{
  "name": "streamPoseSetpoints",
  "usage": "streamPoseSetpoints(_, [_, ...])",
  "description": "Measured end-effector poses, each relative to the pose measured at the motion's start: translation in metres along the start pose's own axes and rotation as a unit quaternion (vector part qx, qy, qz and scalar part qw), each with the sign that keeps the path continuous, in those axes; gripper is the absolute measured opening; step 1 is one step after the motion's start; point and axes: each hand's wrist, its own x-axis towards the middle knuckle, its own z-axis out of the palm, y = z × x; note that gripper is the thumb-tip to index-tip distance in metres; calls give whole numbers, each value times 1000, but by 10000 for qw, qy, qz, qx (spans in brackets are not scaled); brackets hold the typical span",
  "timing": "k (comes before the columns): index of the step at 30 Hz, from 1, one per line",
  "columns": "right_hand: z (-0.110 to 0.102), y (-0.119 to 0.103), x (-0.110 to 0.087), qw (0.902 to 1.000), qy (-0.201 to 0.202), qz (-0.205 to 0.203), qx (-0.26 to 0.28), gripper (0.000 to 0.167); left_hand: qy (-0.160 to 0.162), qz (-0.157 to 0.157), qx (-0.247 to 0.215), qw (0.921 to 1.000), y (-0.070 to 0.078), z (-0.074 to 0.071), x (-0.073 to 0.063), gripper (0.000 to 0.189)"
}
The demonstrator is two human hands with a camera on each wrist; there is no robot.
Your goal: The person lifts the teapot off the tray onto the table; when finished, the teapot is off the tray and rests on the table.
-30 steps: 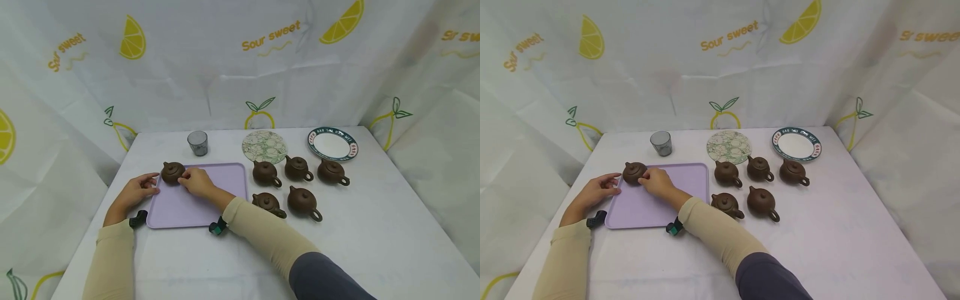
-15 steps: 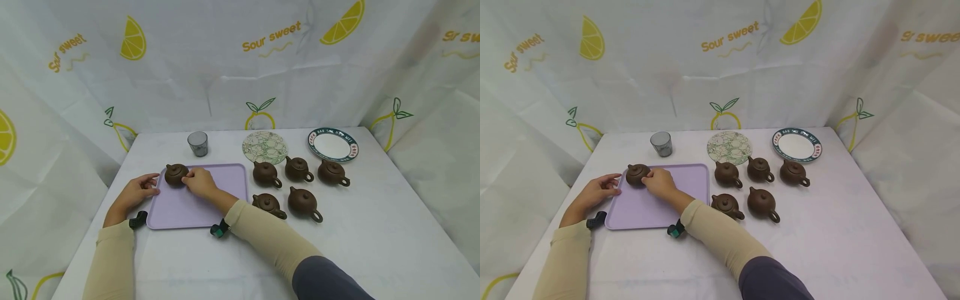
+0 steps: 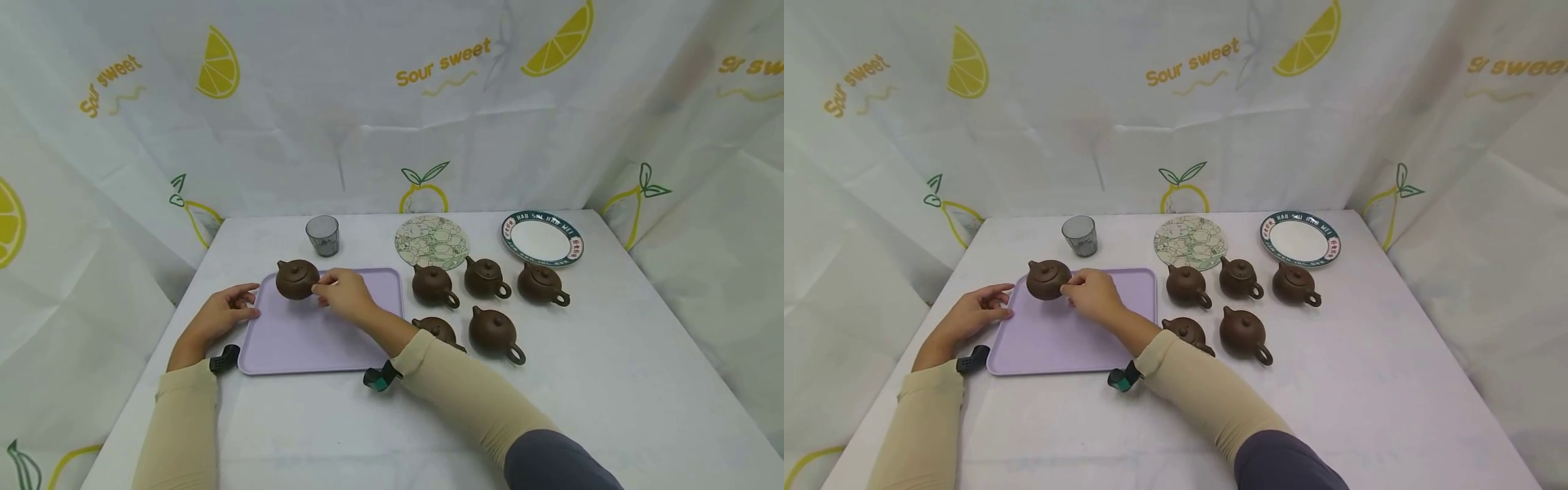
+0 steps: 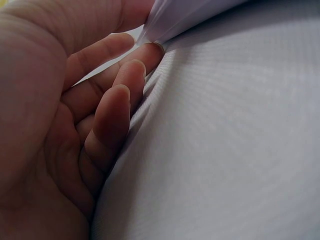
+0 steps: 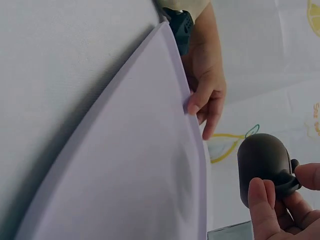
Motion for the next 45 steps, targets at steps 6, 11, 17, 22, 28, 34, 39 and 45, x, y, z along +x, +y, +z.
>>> streamPoseSetpoints(6, [-18,-8,-11,9997,52,-123,204,11,24,-14,3,10000,-26,-1,8,59])
streamPoseSetpoints(11, [-29,-16,-22,9985,-5,-96,548,10,31,8,16,10000,-33,-2,9,61])
streamPoseSetpoints(17, [-45,-19,-36,9961,-129,-186,855,9,25,28,-42,10000,-26,-2,9,60])
streamPoseSetpoints(22, [-62,-12,-47,9945,-145,-408,952,10,80,17,18,10000,-35,-3,13,61])
streamPoseSetpoints(28, [-91,-1,-61,9927,132,-410,1127,9,40,-31,-13,10000,-38,-1,14,62])
streamPoseSetpoints(34, [-122,9,-77,9925,365,-372,1104,10,8,-70,-53,10000,-39,1,13,61])
streamPoseSetpoints(39, [-149,16,-93,9925,533,-388,1027,13,-6,-136,-124,9998,-38,0,12,61])
streamPoseSetpoints(45, [-181,25,-114,9926,715,-477,856,16,-22,-147,-115,9998,-38,-1,12,61])
